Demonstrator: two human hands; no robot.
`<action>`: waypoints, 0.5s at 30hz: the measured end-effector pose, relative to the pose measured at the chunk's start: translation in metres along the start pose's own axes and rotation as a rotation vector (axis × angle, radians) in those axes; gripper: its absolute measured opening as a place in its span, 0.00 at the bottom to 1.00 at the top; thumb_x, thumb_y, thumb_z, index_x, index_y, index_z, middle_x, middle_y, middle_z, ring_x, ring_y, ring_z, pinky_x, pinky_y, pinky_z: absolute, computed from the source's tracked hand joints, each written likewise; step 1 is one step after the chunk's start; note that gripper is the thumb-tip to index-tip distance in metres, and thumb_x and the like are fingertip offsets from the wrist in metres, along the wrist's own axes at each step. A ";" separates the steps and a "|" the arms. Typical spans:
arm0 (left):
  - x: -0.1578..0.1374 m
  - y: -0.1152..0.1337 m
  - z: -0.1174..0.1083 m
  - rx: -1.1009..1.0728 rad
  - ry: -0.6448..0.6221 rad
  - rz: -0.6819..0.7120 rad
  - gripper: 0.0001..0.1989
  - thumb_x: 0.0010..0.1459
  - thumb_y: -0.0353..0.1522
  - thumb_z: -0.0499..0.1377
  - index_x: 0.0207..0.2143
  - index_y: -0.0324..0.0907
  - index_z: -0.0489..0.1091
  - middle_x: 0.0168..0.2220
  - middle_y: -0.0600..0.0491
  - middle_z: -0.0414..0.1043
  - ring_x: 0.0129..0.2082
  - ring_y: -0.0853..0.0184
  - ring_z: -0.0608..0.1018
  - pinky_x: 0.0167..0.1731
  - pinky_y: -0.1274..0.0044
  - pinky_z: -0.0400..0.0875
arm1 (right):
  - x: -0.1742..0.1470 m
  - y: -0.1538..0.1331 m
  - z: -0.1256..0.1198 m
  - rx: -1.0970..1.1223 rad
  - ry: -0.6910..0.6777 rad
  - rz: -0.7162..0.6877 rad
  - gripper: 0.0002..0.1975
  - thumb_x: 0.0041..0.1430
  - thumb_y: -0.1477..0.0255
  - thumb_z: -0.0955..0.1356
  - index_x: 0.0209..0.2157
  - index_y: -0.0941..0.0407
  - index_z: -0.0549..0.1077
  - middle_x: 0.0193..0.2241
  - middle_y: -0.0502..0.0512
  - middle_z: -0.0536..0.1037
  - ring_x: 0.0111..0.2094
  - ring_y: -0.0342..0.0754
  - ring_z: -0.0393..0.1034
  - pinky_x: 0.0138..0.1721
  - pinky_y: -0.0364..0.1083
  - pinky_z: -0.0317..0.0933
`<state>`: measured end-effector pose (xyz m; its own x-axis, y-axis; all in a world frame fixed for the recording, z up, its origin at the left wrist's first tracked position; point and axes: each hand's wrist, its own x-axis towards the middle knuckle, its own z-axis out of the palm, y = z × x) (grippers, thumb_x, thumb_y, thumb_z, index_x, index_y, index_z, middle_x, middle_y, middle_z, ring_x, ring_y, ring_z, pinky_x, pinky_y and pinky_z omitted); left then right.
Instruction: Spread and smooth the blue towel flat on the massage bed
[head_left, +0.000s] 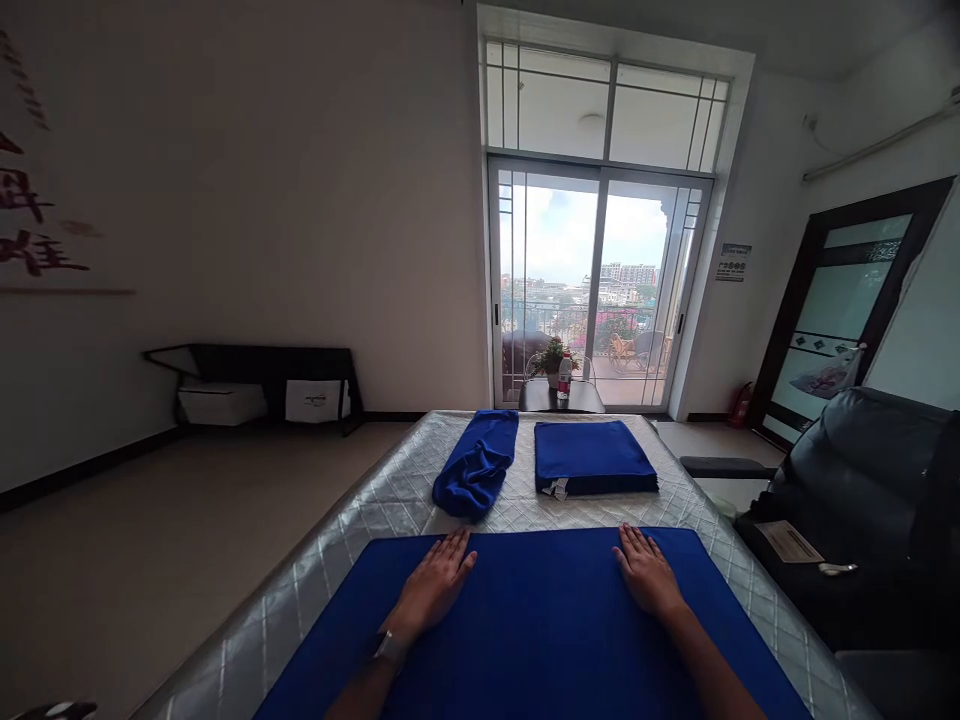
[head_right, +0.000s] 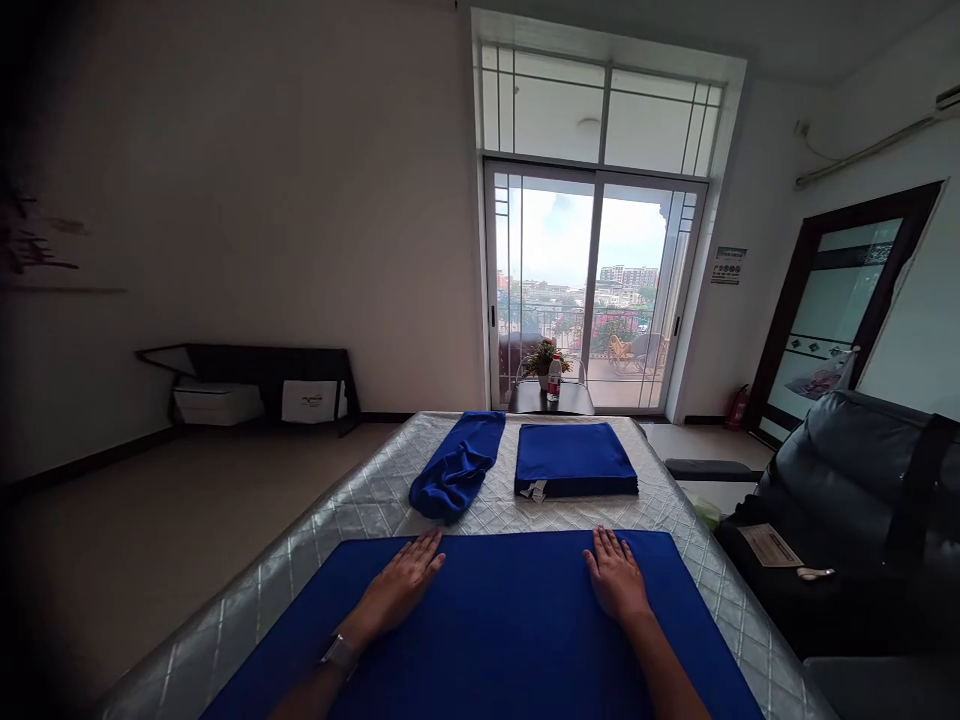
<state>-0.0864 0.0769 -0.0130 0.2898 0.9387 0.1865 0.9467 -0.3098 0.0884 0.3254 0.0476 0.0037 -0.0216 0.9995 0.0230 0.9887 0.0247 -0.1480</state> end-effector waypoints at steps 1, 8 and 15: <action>0.000 -0.001 0.002 0.000 0.003 0.006 0.30 0.69 0.42 0.40 0.67 0.35 0.53 0.67 0.43 0.56 0.68 0.58 0.57 0.65 0.62 0.55 | 0.000 0.001 0.000 -0.005 0.002 0.005 0.34 0.68 0.56 0.46 0.69 0.59 0.47 0.70 0.50 0.46 0.70 0.46 0.36 0.68 0.50 0.30; 0.003 -0.010 0.016 0.032 0.048 0.035 0.27 0.69 0.36 0.40 0.67 0.36 0.54 0.67 0.44 0.56 0.67 0.61 0.58 0.65 0.63 0.55 | -0.001 0.008 -0.005 -0.009 -0.002 0.034 0.35 0.67 0.56 0.47 0.69 0.59 0.47 0.70 0.51 0.46 0.70 0.46 0.36 0.68 0.51 0.32; 0.004 -0.030 0.032 0.118 0.094 0.078 0.26 0.68 0.34 0.42 0.65 0.38 0.57 0.67 0.46 0.55 0.67 0.60 0.59 0.64 0.64 0.56 | 0.001 0.015 -0.002 -0.023 0.008 0.048 0.34 0.68 0.57 0.47 0.69 0.58 0.46 0.70 0.51 0.46 0.70 0.46 0.36 0.68 0.51 0.32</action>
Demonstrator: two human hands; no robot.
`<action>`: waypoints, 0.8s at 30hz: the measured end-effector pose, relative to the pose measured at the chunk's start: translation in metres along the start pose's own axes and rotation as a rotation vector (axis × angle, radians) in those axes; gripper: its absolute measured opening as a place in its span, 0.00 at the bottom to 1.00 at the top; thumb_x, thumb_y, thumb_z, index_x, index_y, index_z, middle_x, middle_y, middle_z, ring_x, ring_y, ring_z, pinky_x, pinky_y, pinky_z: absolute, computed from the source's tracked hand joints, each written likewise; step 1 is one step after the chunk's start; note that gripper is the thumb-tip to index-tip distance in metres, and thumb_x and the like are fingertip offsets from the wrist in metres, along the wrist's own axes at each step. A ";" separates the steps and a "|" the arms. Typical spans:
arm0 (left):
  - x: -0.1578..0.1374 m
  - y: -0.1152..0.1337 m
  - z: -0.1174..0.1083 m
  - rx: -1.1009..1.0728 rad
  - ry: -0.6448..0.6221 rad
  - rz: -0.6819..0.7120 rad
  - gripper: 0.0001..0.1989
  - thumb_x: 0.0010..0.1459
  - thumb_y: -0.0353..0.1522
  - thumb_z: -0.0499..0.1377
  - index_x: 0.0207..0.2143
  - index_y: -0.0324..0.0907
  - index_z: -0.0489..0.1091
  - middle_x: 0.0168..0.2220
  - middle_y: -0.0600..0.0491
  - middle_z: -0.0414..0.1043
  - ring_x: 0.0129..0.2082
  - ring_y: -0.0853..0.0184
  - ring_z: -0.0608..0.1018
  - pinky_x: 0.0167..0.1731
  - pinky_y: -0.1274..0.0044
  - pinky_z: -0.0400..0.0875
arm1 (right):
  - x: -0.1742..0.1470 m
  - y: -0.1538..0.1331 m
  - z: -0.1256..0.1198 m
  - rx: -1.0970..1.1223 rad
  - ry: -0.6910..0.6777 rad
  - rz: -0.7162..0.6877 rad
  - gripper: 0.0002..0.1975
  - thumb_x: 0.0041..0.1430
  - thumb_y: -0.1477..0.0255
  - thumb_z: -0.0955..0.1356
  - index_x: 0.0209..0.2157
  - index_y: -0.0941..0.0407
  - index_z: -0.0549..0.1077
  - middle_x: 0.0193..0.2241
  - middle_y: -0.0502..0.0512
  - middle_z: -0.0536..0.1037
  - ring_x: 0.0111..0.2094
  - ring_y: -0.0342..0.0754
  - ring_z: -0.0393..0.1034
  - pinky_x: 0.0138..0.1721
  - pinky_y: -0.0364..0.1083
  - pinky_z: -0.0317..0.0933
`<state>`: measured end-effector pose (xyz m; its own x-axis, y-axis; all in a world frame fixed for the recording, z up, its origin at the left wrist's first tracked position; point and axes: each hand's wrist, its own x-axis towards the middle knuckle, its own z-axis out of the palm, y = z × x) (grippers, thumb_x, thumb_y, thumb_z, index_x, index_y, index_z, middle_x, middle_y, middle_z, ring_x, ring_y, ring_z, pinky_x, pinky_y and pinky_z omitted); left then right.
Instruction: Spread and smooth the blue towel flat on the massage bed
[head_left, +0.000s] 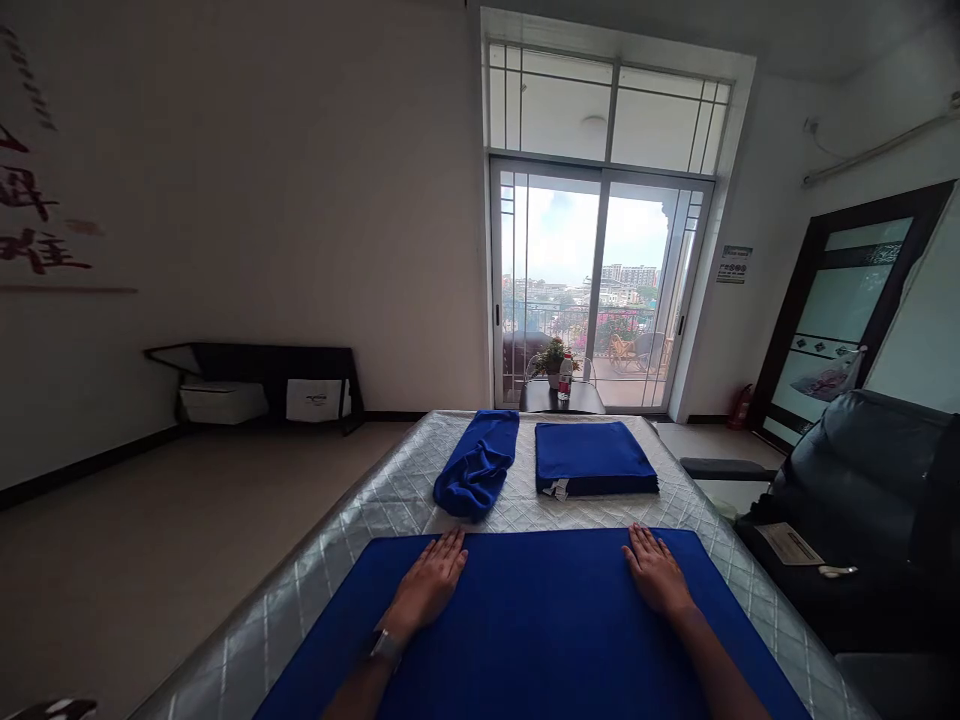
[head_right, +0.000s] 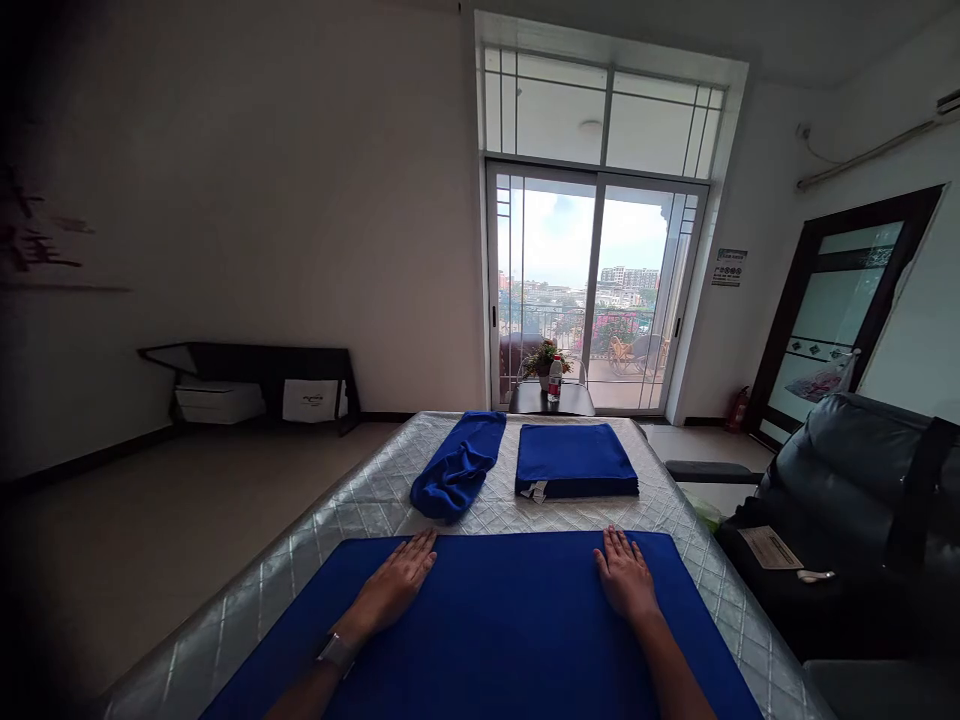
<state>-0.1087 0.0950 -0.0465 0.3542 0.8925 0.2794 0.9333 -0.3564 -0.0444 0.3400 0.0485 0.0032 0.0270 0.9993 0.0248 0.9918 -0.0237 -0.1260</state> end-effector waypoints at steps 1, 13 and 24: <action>-0.001 -0.004 0.002 0.003 0.014 0.013 0.26 0.67 0.34 0.43 0.65 0.39 0.58 0.67 0.46 0.56 0.66 0.60 0.60 0.64 0.63 0.57 | 0.000 0.001 0.001 -0.001 0.003 -0.001 0.34 0.68 0.57 0.47 0.69 0.58 0.46 0.70 0.51 0.46 0.70 0.46 0.36 0.68 0.51 0.31; -0.006 -0.017 0.002 -0.005 -0.001 -0.047 0.26 0.66 0.32 0.42 0.64 0.40 0.61 0.66 0.46 0.59 0.66 0.59 0.60 0.64 0.62 0.57 | 0.002 0.004 0.004 -0.007 0.001 -0.005 0.34 0.68 0.56 0.47 0.69 0.59 0.46 0.70 0.50 0.46 0.70 0.46 0.36 0.68 0.51 0.31; -0.006 -0.018 -0.003 -0.034 -0.051 -0.082 0.25 0.66 0.32 0.44 0.65 0.41 0.59 0.67 0.45 0.57 0.66 0.59 0.60 0.64 0.64 0.57 | 0.001 0.009 0.001 0.002 0.004 0.015 0.34 0.67 0.57 0.47 0.69 0.59 0.47 0.70 0.51 0.47 0.70 0.46 0.36 0.68 0.51 0.31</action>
<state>-0.1281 0.0952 -0.0446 0.2803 0.9316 0.2312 0.9569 -0.2902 0.0093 0.3485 0.0497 0.0014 0.0428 0.9987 0.0266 0.9910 -0.0390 -0.1282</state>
